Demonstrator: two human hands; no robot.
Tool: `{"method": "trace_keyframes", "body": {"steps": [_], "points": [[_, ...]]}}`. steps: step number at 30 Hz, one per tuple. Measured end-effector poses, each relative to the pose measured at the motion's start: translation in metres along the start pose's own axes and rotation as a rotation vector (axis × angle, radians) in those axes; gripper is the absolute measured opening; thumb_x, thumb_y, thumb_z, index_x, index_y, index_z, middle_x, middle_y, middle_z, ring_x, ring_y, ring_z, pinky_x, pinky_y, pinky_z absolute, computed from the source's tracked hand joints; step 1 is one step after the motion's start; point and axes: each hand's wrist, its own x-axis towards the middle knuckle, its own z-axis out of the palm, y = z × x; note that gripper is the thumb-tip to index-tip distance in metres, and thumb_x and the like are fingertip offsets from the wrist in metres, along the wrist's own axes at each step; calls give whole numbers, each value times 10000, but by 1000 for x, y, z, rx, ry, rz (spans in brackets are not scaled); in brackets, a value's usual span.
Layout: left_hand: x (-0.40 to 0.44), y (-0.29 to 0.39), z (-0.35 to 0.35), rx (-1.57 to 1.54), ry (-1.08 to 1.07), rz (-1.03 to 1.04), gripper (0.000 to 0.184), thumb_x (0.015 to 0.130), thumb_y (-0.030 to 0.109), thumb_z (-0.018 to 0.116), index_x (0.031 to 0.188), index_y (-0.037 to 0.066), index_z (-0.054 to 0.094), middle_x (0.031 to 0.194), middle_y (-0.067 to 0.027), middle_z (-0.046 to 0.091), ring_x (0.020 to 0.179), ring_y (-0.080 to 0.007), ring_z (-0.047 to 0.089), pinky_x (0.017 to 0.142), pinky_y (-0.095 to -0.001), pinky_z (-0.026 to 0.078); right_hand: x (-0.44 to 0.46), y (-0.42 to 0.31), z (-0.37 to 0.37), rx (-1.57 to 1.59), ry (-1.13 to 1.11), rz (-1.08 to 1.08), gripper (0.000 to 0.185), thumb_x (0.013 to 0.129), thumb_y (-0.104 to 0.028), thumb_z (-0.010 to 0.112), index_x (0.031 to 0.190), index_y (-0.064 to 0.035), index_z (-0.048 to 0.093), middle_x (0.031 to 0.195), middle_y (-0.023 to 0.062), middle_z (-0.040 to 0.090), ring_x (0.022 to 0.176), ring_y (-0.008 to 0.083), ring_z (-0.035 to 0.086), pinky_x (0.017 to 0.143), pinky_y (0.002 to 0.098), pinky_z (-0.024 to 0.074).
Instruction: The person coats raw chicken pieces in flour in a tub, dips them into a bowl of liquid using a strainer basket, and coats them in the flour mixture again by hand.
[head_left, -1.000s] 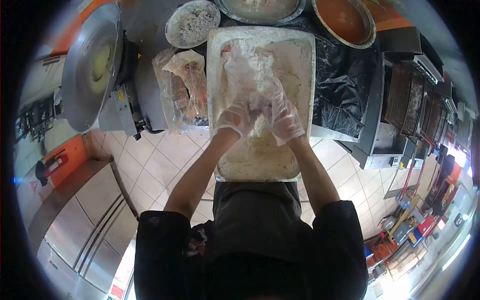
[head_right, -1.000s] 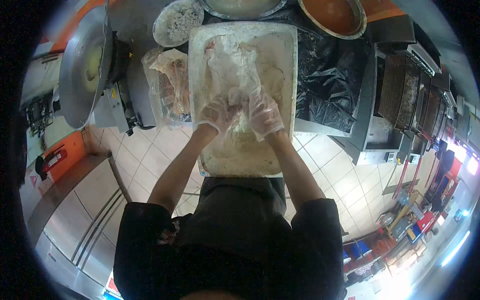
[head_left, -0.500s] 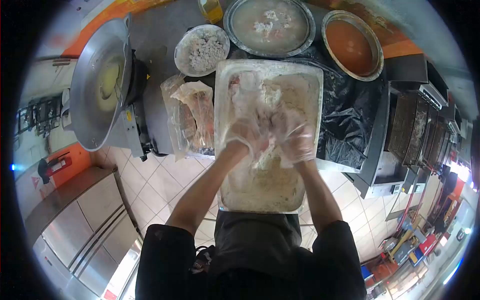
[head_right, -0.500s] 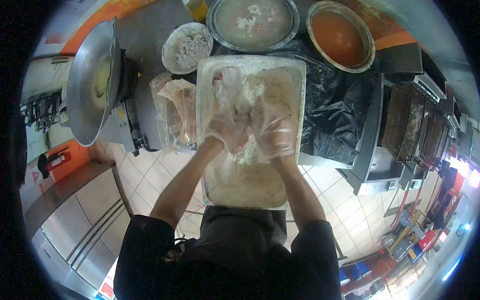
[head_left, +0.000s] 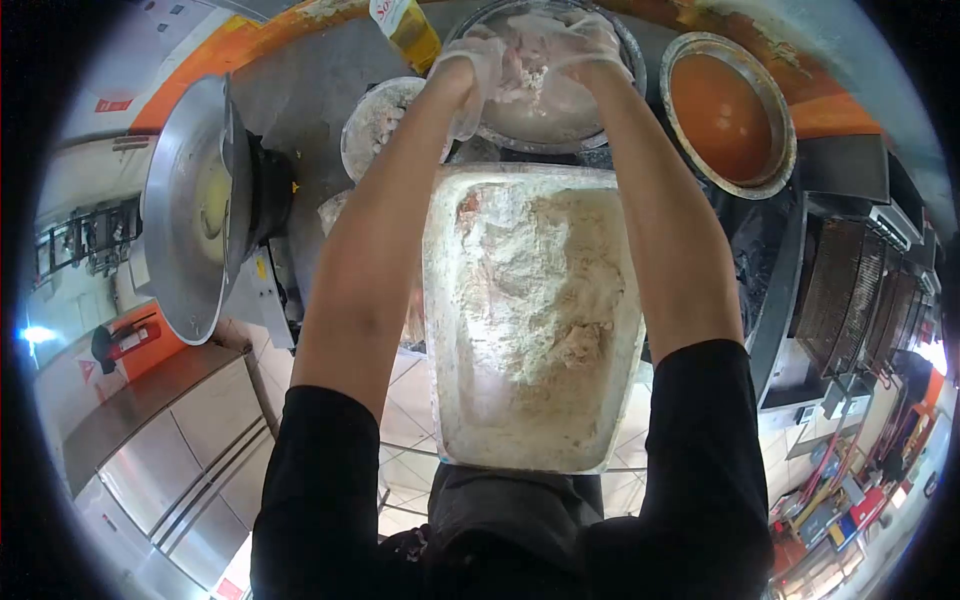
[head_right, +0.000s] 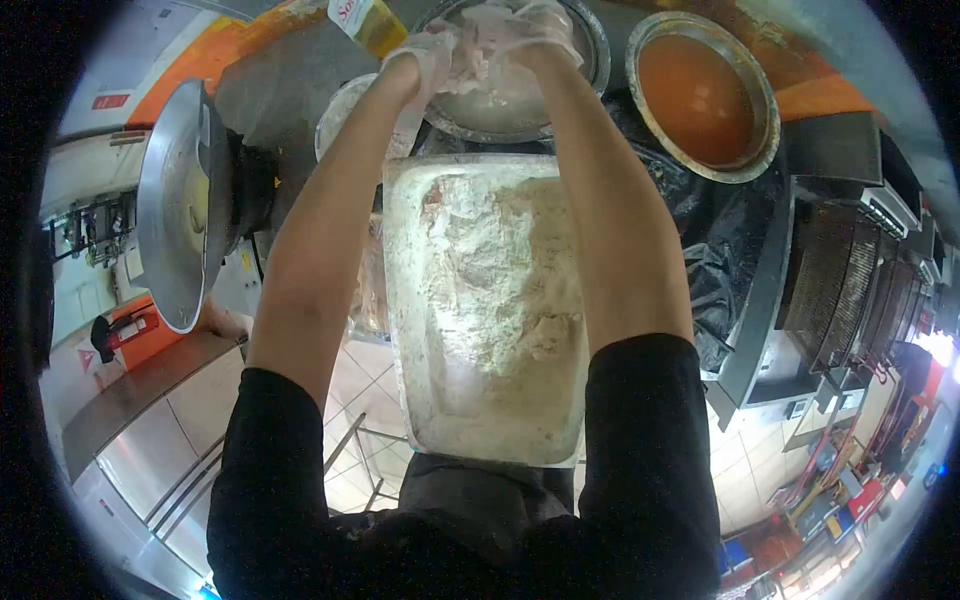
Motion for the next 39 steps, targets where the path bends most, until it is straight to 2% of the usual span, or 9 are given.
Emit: {"method": "trace_keyframes", "body": {"steps": [4, 6, 9, 12, 14, 18, 20, 35, 39], "points": [[-5, -2, 11, 6, 173, -156, 388, 832, 386, 511, 960, 41, 633, 1021, -159, 629, 936, -276, 608, 818, -372, 467, 13, 13, 11, 358, 16, -154, 496, 763, -419, 671, 1096, -53, 624, 1105, 133, 620, 987, 217, 584, 810, 336, 474], [-28, 5, 15, 89, 469, 44, 307, 881, 320, 492, 1062, 109, 622, 1020, -152, 627, 939, -296, 602, 805, -427, 453, 4, 41, 17, 311, 140, -252, 444, 840, -381, 598, 1153, -67, 589, 1145, 122, 603, 1003, 227, 571, 834, 335, 463], [-32, 0, 28, 337, 200, 155, 336, 872, 368, 515, 1079, 127, 623, 1006, -143, 632, 934, -292, 600, 836, -401, 462, -39, 67, 5, -518, 272, -451, 361, 786, -353, 642, 1021, -80, 620, 941, 138, 629, 882, 284, 602, 752, 370, 472], [-42, -10, 47, 580, 59, 307, 350, 866, 389, 522, 1063, 121, 632, 1000, -135, 636, 921, -294, 599, 853, -389, 471, -69, 70, 0, -689, 10, -807, 333, 893, -301, 493, 1119, -82, 601, 1040, 141, 616, 1035, 288, 555, 875, 369, 447], [-86, 25, 18, 189, 3, 193, 343, 881, 363, 506, 1061, 99, 631, 992, -134, 637, 914, -302, 599, 853, -398, 470, -93, 46, -3, -474, -454, -528, 343, 888, -329, 506, 1093, -75, 612, 1055, 142, 610, 1039, 280, 551, 873, 375, 451], [-98, 13, 36, 266, 30, 300, 416, 876, 416, 481, 1038, 61, 624, 995, -183, 618, 939, -318, 584, 870, -402, 457, -99, 52, 4, -484, -386, -625, 387, 872, -385, 520, 1070, -68, 621, 1075, 146, 603, 1019, 278, 564, 872, 369, 455], [-102, 19, 28, 242, 4, 224, 440, 878, 434, 462, 1045, 56, 613, 1032, -193, 597, 974, -333, 566, 886, -410, 445, -90, 60, 15, -308, -239, -534, 418, 809, -448, 601, 851, -35, 650, 806, 154, 642, 768, 310, 615, 717, 401, 474], [-72, 4, 40, 260, -56, 264, 434, 867, 454, 476, 1062, 85, 595, 1045, -155, 577, 1011, -319, 540, 882, -413, 414, -69, 47, 15, -498, -271, -836, 365, 828, -382, 555, 918, -38, 636, 937, 200, 609, 898, 327, 585, 821, 391, 458], [-75, 0, 46, 95, 115, 197, 366, 862, 401, 510, 996, 76, 611, 996, -154, 584, 968, -320, 548, 851, -408, 424, -51, 48, 32, -542, -201, -327, 313, 816, -322, 541, 943, -58, 649, 1008, 188, 614, 969, 307, 590, 843, 390, 461]]}}
